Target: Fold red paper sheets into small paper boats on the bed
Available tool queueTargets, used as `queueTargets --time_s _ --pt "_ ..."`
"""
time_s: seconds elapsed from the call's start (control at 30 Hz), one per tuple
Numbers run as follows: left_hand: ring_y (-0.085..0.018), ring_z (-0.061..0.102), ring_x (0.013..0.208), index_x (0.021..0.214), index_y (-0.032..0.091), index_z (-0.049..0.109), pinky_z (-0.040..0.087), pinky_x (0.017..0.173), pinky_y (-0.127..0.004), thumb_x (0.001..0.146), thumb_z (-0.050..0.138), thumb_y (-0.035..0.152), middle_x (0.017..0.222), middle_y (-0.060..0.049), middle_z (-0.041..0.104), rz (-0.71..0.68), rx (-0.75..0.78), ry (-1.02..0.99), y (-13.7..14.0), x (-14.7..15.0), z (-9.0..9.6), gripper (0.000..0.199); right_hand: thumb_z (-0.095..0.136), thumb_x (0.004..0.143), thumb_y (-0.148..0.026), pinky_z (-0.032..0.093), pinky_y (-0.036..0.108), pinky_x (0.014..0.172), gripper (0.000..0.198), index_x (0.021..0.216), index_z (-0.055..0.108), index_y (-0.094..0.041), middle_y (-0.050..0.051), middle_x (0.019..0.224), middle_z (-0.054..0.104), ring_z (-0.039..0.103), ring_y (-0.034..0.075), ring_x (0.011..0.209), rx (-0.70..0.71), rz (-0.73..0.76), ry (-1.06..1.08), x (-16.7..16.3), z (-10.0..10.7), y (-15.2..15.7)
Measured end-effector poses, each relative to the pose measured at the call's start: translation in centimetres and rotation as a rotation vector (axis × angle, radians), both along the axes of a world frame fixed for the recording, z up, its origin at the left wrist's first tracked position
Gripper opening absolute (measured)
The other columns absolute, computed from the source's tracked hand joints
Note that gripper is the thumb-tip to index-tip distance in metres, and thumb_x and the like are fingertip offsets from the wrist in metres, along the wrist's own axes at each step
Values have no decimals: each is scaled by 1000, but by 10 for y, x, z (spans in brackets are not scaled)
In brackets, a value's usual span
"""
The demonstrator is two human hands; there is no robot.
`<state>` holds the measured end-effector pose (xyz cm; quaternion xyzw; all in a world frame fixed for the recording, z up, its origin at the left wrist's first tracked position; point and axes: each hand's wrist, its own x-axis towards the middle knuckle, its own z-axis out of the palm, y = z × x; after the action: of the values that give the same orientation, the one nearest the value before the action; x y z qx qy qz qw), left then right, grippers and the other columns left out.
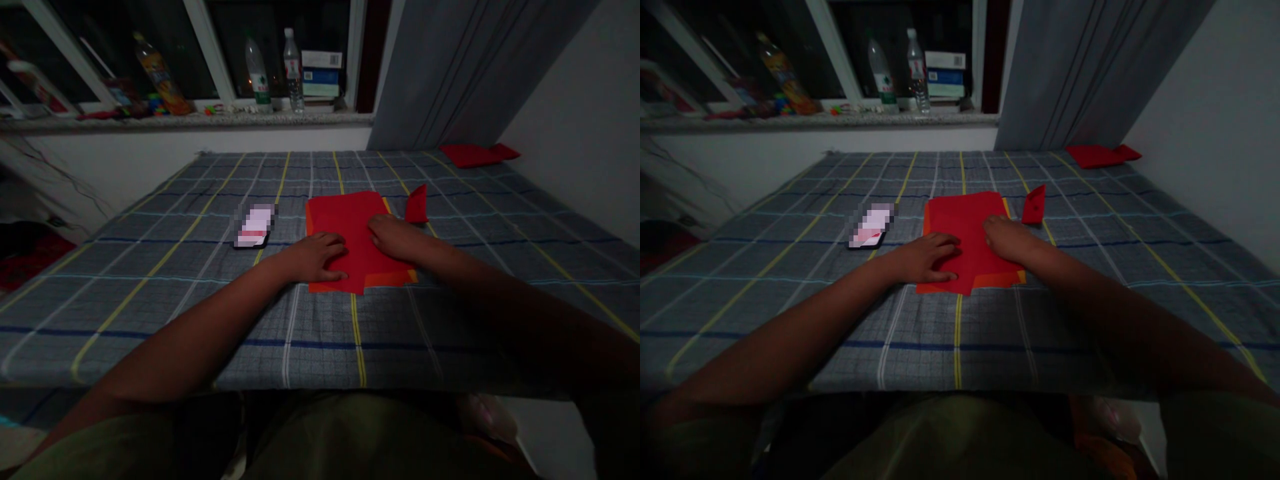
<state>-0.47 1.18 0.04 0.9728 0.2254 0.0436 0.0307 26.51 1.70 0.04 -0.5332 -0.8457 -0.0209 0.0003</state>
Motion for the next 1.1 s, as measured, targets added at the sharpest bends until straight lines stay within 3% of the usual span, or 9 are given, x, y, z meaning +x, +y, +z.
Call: queueTargets --time_s 0.13,0.3,0.67,0.83,1.1 --pt "-33 52 139 140 13 61 39 119 -45 97 59 64 151 -20 54 -5 -4 -4 0 0 0 67 42 99 -17 51 43 99 33 114 71 -10 22 116 71 66 32 110 68 -53 -4 -8 0 11" --pt "-33 52 138 139 16 61 40 118 -46 96 59 66 151 -19 54 -4 -6 -13 2 -1 -1 66 38 98 -15 53 40 90 38 106 75 -15 19 106 75 68 29 97 40 -57 34 -16 4 11" --pt "-33 53 138 138 15 62 40 118 -45 96 59 65 150 -19 54 1 -7 3 2 1 0 66 44 95 -13 49 35 86 30 103 73 -16 15 106 77 69 25 96 -100 20 73 -24 19 -25" --pt "-34 53 137 138 13 62 41 118 -46 96 58 66 150 -20 55 0 -5 6 2 1 1 67 48 91 -8 46 30 80 27 104 69 -18 9 106 77 69 21 93 -171 45 198 -26 18 -41" --pt "-34 52 139 138 16 61 39 118 -47 95 58 66 151 -19 54 6 -26 2 3 0 0 66 49 91 -7 43 28 74 24 101 68 -18 8 97 77 67 19 86 -235 60 201 -34 19 -61"
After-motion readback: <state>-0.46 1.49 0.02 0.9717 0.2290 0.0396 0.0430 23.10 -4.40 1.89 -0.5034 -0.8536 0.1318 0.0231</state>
